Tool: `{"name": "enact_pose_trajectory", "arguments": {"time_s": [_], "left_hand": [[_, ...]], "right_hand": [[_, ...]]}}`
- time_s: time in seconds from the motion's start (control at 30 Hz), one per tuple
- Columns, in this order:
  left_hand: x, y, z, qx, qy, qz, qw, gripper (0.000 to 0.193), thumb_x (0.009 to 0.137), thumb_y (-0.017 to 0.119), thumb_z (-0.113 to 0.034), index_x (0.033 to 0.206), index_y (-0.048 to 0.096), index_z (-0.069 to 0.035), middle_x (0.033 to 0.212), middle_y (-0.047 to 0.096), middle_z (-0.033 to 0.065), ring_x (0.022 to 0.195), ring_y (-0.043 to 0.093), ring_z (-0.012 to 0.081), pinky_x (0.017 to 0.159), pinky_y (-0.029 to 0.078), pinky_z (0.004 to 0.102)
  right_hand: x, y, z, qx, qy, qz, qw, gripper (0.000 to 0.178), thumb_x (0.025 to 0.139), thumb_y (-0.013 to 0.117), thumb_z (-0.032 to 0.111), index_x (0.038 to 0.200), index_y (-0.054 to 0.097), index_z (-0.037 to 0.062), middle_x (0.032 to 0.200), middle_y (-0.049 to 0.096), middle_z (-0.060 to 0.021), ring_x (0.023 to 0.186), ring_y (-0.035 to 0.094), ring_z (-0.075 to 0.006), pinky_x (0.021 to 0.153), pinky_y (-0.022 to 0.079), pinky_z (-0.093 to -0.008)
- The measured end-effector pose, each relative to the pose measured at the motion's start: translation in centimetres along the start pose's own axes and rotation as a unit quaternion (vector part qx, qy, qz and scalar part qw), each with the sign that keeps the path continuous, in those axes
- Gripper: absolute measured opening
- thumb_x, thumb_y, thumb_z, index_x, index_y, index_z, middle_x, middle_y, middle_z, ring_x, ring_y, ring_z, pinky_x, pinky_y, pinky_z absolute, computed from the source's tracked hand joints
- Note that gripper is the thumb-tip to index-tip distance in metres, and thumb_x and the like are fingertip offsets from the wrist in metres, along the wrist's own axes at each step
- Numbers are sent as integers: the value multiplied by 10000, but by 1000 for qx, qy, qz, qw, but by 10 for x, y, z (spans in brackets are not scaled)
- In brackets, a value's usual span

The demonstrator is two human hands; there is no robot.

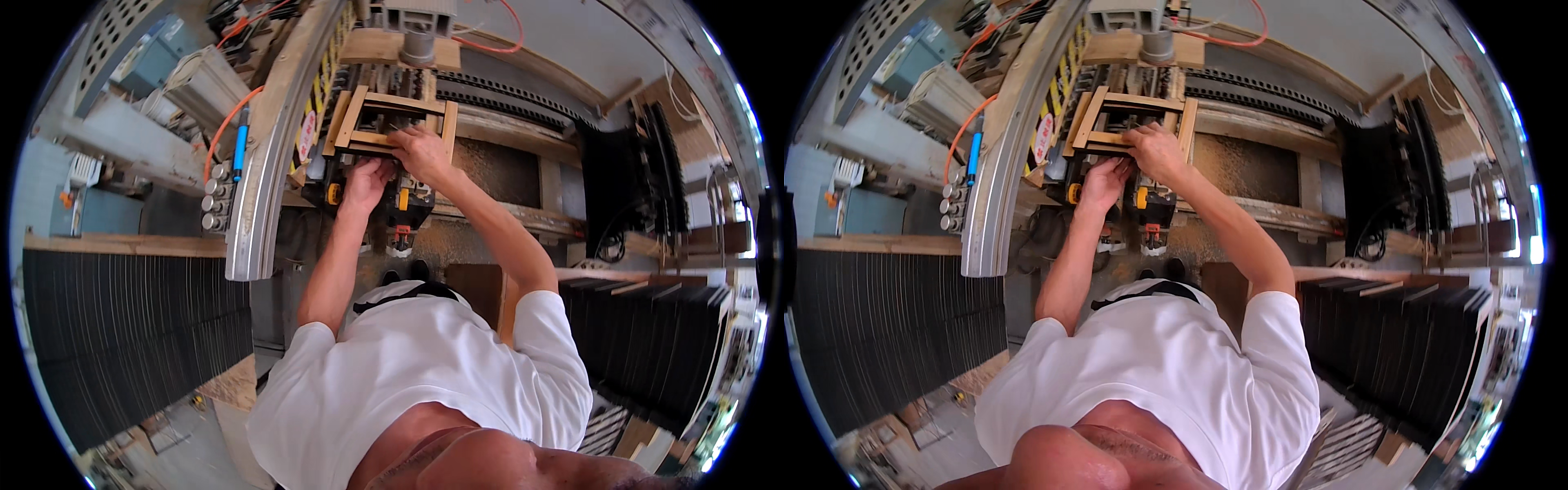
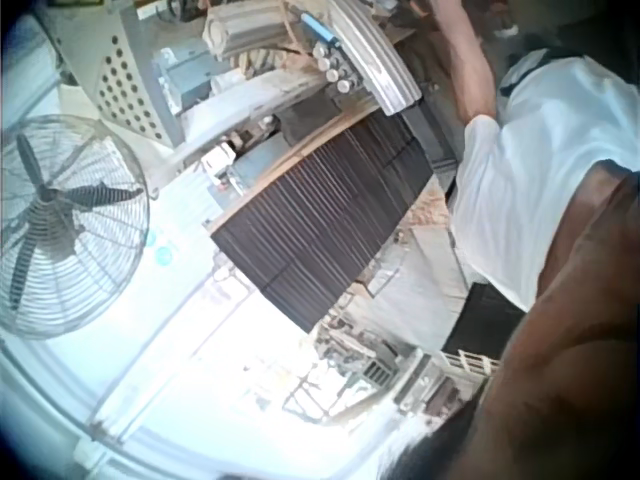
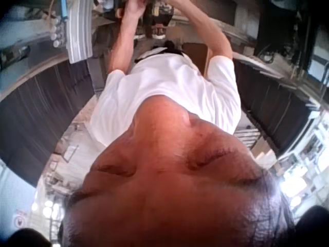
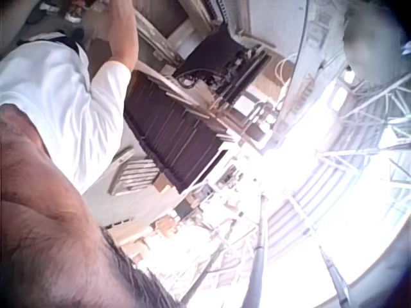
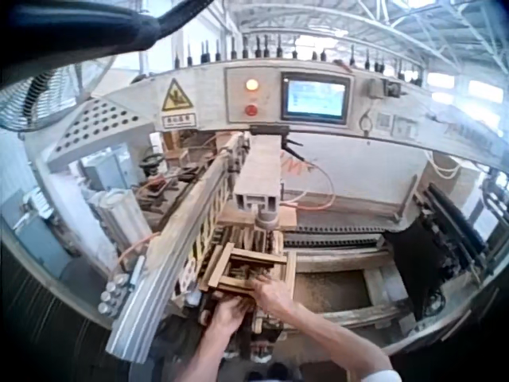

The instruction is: The person repeatedly picks up a small wooden frame, places it into a machine jig, and then removes it to place it on a stack. This cycle is performed multiple times throughout the clip.

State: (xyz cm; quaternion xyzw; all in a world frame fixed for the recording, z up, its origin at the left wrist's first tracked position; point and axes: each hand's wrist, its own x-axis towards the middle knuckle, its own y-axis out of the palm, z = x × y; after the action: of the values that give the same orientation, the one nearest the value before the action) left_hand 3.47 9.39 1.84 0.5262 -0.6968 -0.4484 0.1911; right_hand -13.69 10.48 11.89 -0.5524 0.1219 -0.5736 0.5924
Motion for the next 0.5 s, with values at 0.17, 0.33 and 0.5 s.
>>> {"name": "enact_pose_trajectory", "arguments": {"time_s": [0.17,0.33,0.5], "left_hand": [[-2,7,3,-24,43,-14,999,241,944,538,-87,1184,535,-64,1142,606,71,1060,579,233,985,432,420],[-8,20,15,1,74,-128,989,386,973,538,-131,1343,446,-70,1316,534,80,1219,508,241,1072,368,437],[-71,13,25,1,77,-135,988,399,981,506,-91,1372,434,-60,1370,510,90,1282,477,257,1104,352,440]], "right_hand": [[6,8,-14,45,-21,87,995,261,780,704,151,1002,597,63,935,685,-127,915,631,-343,820,492,-431],[22,9,-37,35,-21,112,993,291,753,724,129,996,578,67,925,686,-143,926,638,-352,800,501,-449],[72,32,-80,26,-13,106,994,266,775,683,157,1000,563,81,864,684,-160,891,644,-360,803,485,-464]]}}
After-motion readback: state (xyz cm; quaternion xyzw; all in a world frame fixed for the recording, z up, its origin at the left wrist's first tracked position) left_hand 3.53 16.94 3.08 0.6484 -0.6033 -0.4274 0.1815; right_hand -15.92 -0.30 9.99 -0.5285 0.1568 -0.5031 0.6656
